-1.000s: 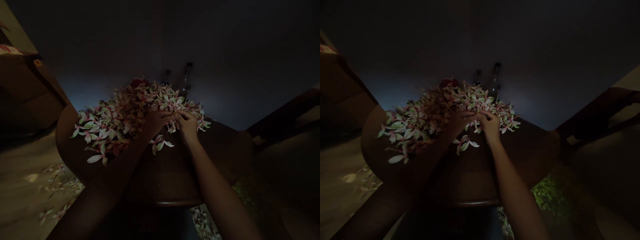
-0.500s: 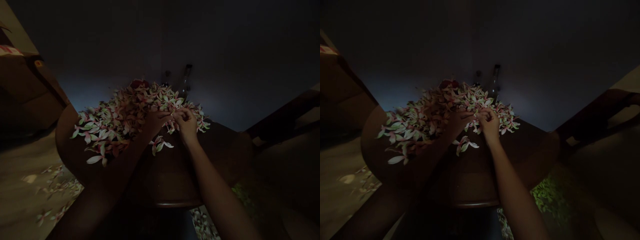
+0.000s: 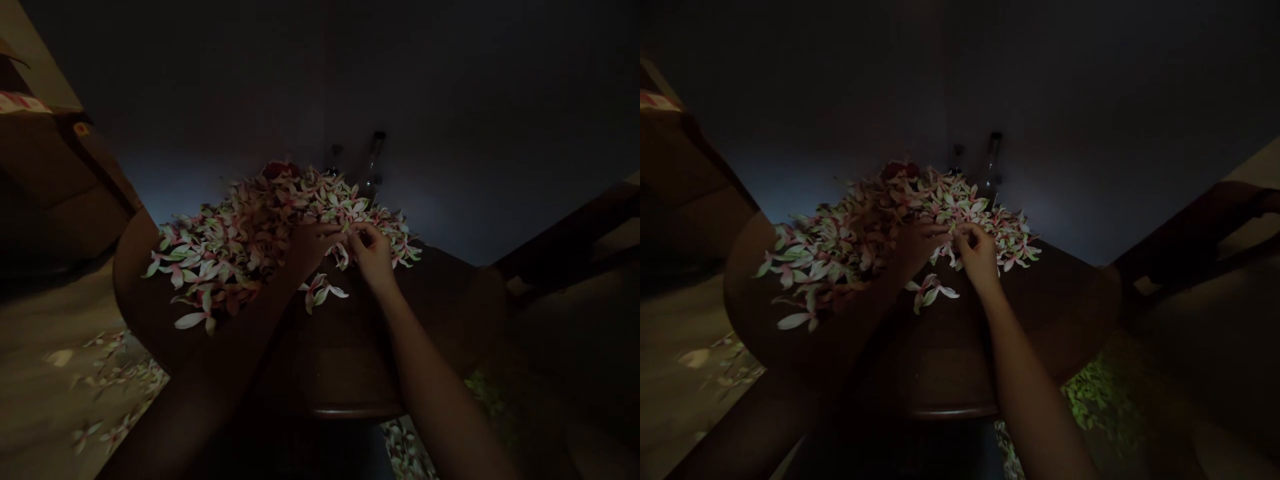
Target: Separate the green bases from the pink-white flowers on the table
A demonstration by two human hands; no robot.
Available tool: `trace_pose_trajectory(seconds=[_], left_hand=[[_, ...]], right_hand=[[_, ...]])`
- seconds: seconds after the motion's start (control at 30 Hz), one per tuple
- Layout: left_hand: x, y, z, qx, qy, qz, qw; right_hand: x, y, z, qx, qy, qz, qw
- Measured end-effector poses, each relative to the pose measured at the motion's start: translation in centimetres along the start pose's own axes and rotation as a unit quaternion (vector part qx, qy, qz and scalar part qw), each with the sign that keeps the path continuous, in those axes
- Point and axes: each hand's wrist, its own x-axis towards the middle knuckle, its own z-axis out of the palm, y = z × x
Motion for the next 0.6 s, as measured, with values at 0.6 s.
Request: trace_pose_trajectory(seconds=[0.6], left_hand=[[0.17, 0.1, -0.14, -0.021, -0.004, -0.018, 1.0]], right_hand=[[-0.22, 0.01, -0.55, -0.086, 0.0, -0.058, 0.995]])
